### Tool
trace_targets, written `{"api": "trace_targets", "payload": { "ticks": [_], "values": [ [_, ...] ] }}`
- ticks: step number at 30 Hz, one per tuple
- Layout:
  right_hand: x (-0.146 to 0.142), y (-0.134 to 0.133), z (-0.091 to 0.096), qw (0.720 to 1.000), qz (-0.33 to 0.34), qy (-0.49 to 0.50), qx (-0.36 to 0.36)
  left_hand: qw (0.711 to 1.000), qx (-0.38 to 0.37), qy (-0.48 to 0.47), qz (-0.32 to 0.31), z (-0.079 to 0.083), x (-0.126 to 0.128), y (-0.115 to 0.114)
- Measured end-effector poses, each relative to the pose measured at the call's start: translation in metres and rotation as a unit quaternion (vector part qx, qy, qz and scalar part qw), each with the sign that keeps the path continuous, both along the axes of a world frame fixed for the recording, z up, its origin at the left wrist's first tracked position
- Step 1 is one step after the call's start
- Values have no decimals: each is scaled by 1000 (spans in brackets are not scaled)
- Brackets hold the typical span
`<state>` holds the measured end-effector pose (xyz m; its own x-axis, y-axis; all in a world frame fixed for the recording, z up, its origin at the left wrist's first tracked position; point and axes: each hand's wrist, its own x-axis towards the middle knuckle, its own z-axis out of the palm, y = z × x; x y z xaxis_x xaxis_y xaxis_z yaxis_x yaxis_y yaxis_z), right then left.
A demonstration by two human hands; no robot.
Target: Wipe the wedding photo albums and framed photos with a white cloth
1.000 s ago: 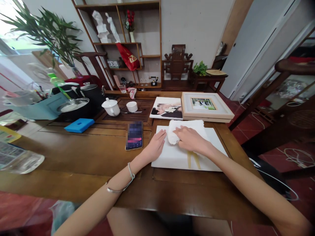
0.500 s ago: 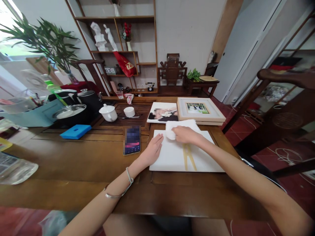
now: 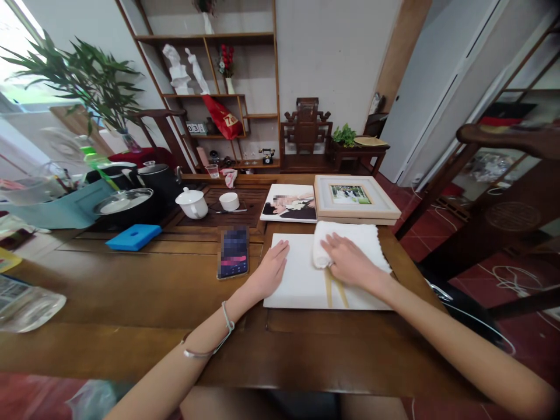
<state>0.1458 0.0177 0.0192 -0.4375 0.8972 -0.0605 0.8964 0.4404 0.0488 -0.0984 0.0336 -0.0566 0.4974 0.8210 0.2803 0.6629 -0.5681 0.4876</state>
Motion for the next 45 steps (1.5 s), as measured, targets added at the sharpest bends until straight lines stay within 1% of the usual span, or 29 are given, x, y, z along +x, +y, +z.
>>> {"api": "trace_targets", "payload": {
  "ticks": [1, 3, 5, 6, 7, 9, 11, 14, 17, 19, 20, 21, 23, 26, 28, 29, 30, 32, 36, 38, 39, 41, 43, 45],
  "values": [
    [-10, -5, -5, 1000, 27, 9, 4, 1000, 1, 0, 0, 1, 0, 0],
    [-24, -17, -14, 993, 109, 34, 10, 1000, 7, -4, -3, 3, 0, -1],
    [-26, -27, -20, 979, 194, 63, 13, 1000, 15, -13, -12, 5, 1, -2],
    [-22, -32, -22, 973, 217, 74, 13, 1000, 16, -15, -15, 6, 1, -2],
    [-17, -35, -22, 972, 220, 79, 13, 1000, 13, -14, -15, 7, 1, -3],
    [-2, -36, -21, 980, 184, 81, 14, 1000, -4, -2, -5, 9, 0, -4],
    [15, -30, -19, 989, 118, 83, 19, 1000, -22, 12, 5, 11, 0, -5],
    [36, -15, -20, 996, 27, 79, 42, 999, -35, 21, 7, 13, 1, -6],
    [46, -7, -22, 995, -44, 41, 79, 999, -37, 28, 7, 14, 1, -6],
    [43, -12, -21, 993, -66, 22, 93, 999, -36, 32, 8, 14, 1, -6],
    [39, -17, -19, 994, -56, 21, 95, 999, -35, 33, 9, 13, 1, -6],
    [34, -24, -17, 995, -29, 27, 95, 999, -36, 35, 10, 13, 1, -6],
    [21, -41, -14, 993, 55, 50, 95, 999, -38, 35, 11, 12, 1, -6],
    [5, -59, -14, 975, 176, 104, 91, 999, -36, 28, 13, 11, 1, -6],
    [1, -61, -17, 962, 219, 145, 77, 999, -37, 25, 16, 11, 1, -6],
    [2, -58, -20, 958, 226, 163, 71, 999, -39, 25, 17, 12, 1, -6],
    [5, -53, -22, 957, 221, 177, 70, 999, -42, 25, 17, 12, 2, -6],
    [14, -37, -26, 962, 186, 185, 76, 998, -46, 28, 16, 13, 2, -6],
    [38, -1, -29, 982, 90, 149, 66, 998, -48, 33, 15, 14, 2, -6],
    [46, 6, -26, 989, 54, 129, 55, 999, -42, 30, 13, 13, 2, -5],
    [48, 4, -23, 991, 40, 118, 48, 999, -40, 28, 12, 12, 2, -5],
    [49, -11, -14, 995, 18, 93, 28, 999, -42, 27, 12, 12, 2, -5],
    [47, -40, -3, 998, 16, 67, 0, 998, -48, 29, 15, 12, 2, -5],
    [46, -73, 9, 998, 38, 51, -27, 998, -49, 29, 16, 12, 2, -6]
  ]
}}
